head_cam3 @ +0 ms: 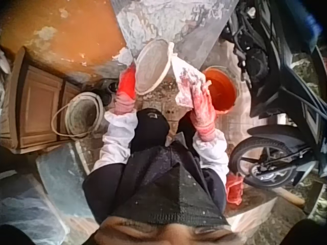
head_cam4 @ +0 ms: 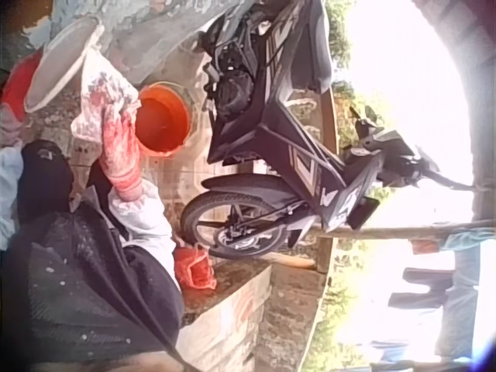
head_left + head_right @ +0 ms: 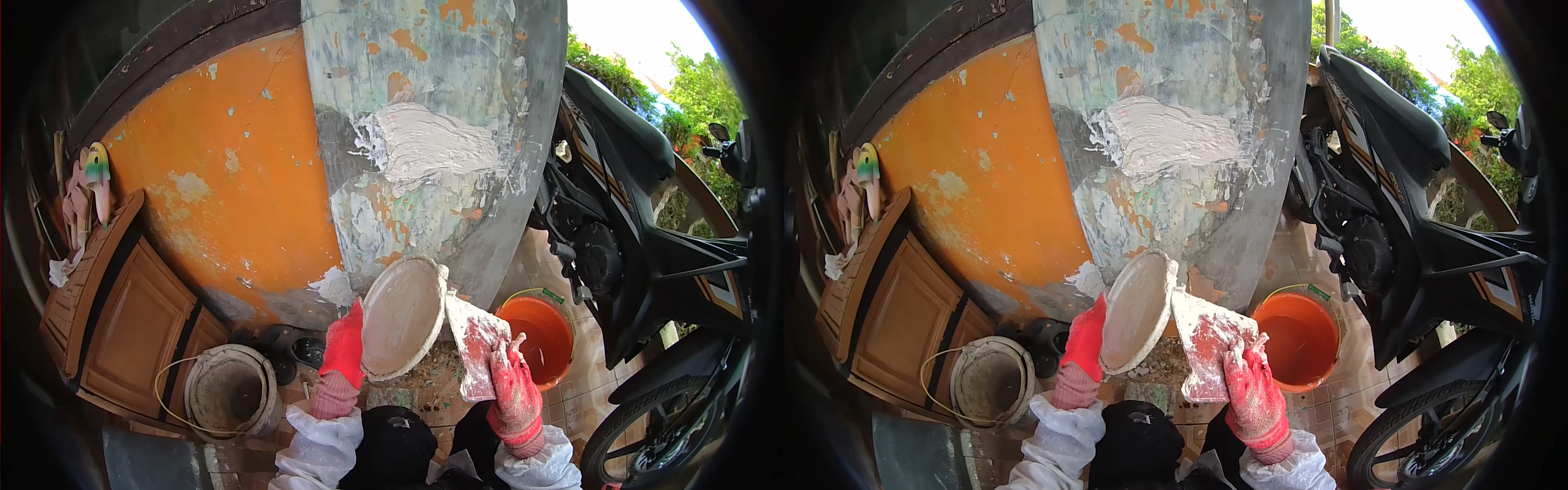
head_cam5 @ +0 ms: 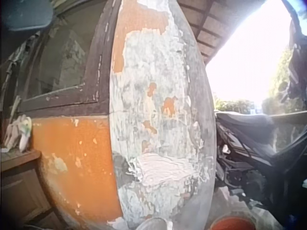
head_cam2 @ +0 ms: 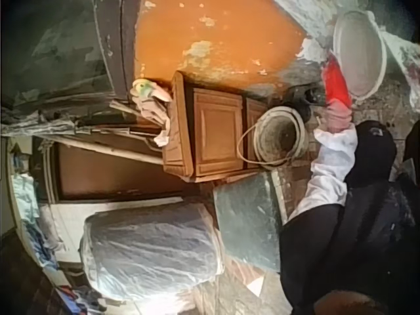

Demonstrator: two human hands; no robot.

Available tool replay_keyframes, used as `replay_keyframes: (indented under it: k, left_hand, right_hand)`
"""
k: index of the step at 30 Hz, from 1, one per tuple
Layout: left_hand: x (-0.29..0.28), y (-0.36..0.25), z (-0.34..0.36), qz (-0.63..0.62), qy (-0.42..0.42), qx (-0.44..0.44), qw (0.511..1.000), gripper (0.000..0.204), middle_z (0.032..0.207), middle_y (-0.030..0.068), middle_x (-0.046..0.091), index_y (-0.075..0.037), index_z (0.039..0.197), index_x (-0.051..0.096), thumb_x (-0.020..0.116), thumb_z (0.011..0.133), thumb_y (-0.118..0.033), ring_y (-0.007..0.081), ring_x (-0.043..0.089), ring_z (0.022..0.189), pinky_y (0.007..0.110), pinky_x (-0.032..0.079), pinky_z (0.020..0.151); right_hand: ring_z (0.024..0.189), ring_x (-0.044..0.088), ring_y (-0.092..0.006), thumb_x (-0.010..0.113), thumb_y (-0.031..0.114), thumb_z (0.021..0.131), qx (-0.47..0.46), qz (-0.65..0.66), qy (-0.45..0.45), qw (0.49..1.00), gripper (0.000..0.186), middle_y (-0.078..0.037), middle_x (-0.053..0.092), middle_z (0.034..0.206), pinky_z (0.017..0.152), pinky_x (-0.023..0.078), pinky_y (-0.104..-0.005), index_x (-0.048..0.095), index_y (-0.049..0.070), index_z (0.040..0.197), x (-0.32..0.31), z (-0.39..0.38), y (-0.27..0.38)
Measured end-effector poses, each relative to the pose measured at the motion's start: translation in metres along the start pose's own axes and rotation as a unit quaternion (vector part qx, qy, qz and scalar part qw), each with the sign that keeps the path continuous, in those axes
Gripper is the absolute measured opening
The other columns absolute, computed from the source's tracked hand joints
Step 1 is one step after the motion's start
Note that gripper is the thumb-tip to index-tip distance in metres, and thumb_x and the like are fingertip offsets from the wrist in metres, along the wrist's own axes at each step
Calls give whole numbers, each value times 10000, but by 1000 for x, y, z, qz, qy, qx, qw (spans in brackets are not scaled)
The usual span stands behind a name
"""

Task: The person applies wall putty onto a wall using a putty knife, scoops additional putty from a round lid, and spreads it over the wall surface. The person then scrapes excess putty back and forth between the putty knife and the lid.

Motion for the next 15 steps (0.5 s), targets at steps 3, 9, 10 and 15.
replay_keyframes:
  k: [3, 9, 10, 15]
  left_hand:
    - [-2, 7, 2, -9, 2, -35, 999, 520, 843, 76, 659, 31, 974, 660, 500, 920, -461, 145, 583, 759, 318, 471, 687]
    - [-3, 10, 4, -9, 11, -11, 1000, 506, 852, 72, 661, 19, 994, 665, 511, 918, -457, 139, 583, 774, 310, 465, 708]
    - [-3, 9, 1, -10, 11, -12, 1000, 506, 852, 72, 661, 19, 994, 665, 511, 918, -457, 139, 583, 774, 310, 465, 708]
    - [3, 5, -2, -125, 77, -5, 989, 495, 891, 58, 665, 17, 1032, 648, 499, 930, -444, 111, 569, 785, 292, 459, 727]
  right_hand:
    - [1072, 553, -391, 576, -78, 626, -13, 21, -32, 999, 619, -244, 541, 1211, 910, 459, -415, 507, -21, 1238, -10, 3, 3]
    - [710, 607, -138, 575, 53, 779, 260, 226, -172, 923, 181, -74, 665, 842, 645, 482, -280, 633, -24, 933, -28, 2, -31]
    - [703, 586, -120, 578, 99, 798, 301, 242, -165, 907, 166, -50, 644, 809, 634, 467, -271, 624, -17, 907, -28, 3, -43]
    - [557, 447, -61, 539, 176, 847, 322, 450, -112, 825, 180, 34, 514, 644, 514, 362, -220, 613, 16, 813, -12, 33, -72]
Point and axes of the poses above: each hand's wrist, its own z-axis towards the middle knuckle, its own x-axis out of the palm, y = z × x, the point moved 6 cm from there along z, towards the middle knuckle
